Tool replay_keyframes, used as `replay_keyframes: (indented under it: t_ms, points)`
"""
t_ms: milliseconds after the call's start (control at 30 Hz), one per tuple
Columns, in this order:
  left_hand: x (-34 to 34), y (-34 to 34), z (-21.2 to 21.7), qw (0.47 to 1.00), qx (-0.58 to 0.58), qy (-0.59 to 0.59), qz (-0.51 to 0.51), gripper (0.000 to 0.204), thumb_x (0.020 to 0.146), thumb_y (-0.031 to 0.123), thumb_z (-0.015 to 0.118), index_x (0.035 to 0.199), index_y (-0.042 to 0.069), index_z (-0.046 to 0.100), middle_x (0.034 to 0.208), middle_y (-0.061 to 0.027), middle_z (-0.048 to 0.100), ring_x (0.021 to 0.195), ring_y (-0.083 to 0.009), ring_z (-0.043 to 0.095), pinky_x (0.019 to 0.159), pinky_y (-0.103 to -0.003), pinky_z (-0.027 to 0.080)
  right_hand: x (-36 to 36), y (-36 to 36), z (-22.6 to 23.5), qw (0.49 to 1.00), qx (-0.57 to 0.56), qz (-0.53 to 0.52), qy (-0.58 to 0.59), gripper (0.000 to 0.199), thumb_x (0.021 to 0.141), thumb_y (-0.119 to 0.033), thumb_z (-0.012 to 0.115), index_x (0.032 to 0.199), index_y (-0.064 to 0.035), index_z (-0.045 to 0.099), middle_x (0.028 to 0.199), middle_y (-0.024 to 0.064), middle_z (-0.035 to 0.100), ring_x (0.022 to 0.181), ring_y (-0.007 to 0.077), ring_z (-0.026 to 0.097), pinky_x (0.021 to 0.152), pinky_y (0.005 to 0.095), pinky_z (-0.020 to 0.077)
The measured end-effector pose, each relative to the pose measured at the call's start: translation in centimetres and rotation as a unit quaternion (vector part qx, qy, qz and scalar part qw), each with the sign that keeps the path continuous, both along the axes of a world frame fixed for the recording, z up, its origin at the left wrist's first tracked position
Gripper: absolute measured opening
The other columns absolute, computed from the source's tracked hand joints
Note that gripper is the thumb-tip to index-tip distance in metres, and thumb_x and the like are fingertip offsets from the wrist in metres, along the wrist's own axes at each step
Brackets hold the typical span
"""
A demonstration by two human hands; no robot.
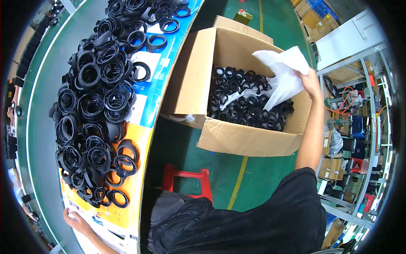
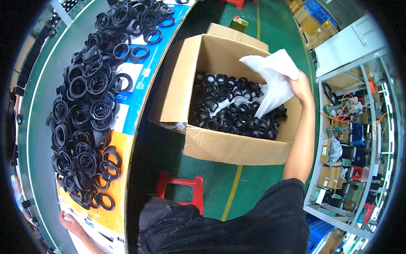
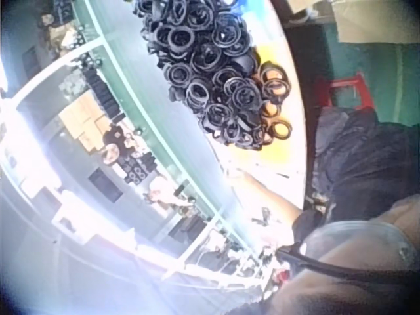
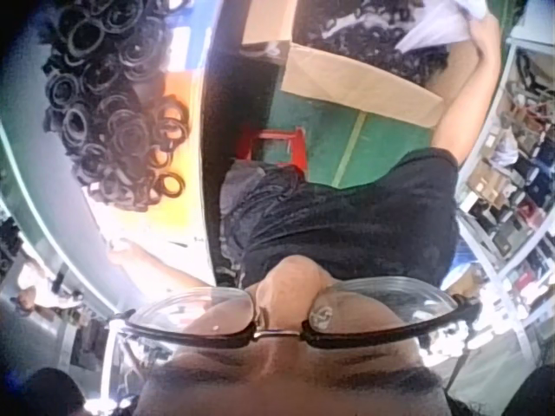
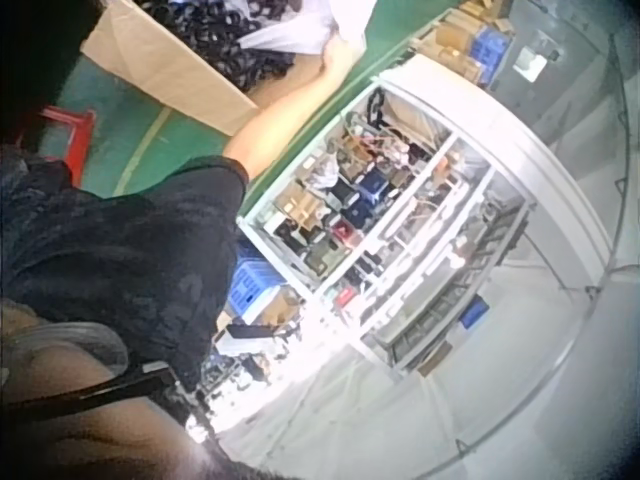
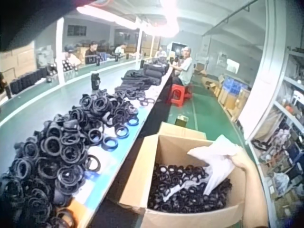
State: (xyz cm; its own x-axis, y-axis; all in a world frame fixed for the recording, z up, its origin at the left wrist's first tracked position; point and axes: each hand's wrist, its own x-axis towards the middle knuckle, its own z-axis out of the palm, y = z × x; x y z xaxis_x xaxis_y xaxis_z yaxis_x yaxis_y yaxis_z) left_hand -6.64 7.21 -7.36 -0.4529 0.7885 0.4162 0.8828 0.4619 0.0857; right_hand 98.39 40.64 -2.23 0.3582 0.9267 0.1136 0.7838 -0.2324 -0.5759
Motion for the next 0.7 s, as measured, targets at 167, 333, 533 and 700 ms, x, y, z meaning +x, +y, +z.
replay_keyframes:
  t_ms: [167,333,533,700]
  points:
    - [0.2,0.4,0.2,1.0,0.01,-0.004,-0.002,0.035,0.106,0.012,0.057,0.138,-0.001,0.061,0.137,-0.0186,0.064,0.129,-0.0367,0.059,0.114,-0.048,0.043,-0.8,-1.2,10.0,0.979,0.188,-0.074,-0.008,0.037,0.103,-0.027,0.072,0.125,0.0027,0.076,0.108,0.0061,0.079,0.096,0.0152,0.07,0.086,0.0356,0.0556]
    - [0.4,-0.5,1.1,1.0,0.017,0.008,0.013,0.035,0.106,0.013,0.057,0.137,-0.002,0.061,0.136,-0.0196,0.065,0.128,-0.0371,0.059,0.114,-0.048,0.044,-8.5,1.7,10.7,0.995,-0.011,0.07,-0.063,0.046,0.091,-0.036,0.086,0.124,-0.0044,0.078,0.104,0.0051,0.079,0.094,0.0143,0.071,0.085,0.0341,0.0565]
    - [1.7,0.7,0.6,1.0,0.012,0.0,0.01,0.034,0.106,0.012,0.057,0.138,-0.001,0.061,0.136,-0.0192,0.064,0.13,-0.0367,0.058,0.116,-0.047,0.042,-10.9,8.5,-14.0,0.936,-0.173,0.262,-0.159,0.078,0.06,-0.031,0.101,0.126,-0.0019,0.072,0.126,0.0255,0.073,0.122,0.0406,0.068,0.106,0.0478,0.0542]
    - [1.8,0.2,0.4,1.0,0.027,-0.01,0.007,0.033,0.106,0.012,0.058,0.138,0.0,0.06,0.138,-0.0183,0.063,0.134,-0.0369,0.055,0.118,-0.047,0.039,-14.4,7.4,-24.5,0.83,-0.399,0.317,-0.226,0.068,0.073,-0.03,0.097,0.132,-0.0084,0.071,0.13,0.0218,0.073,0.131,0.0399,0.065,0.109,0.0501,0.0531]
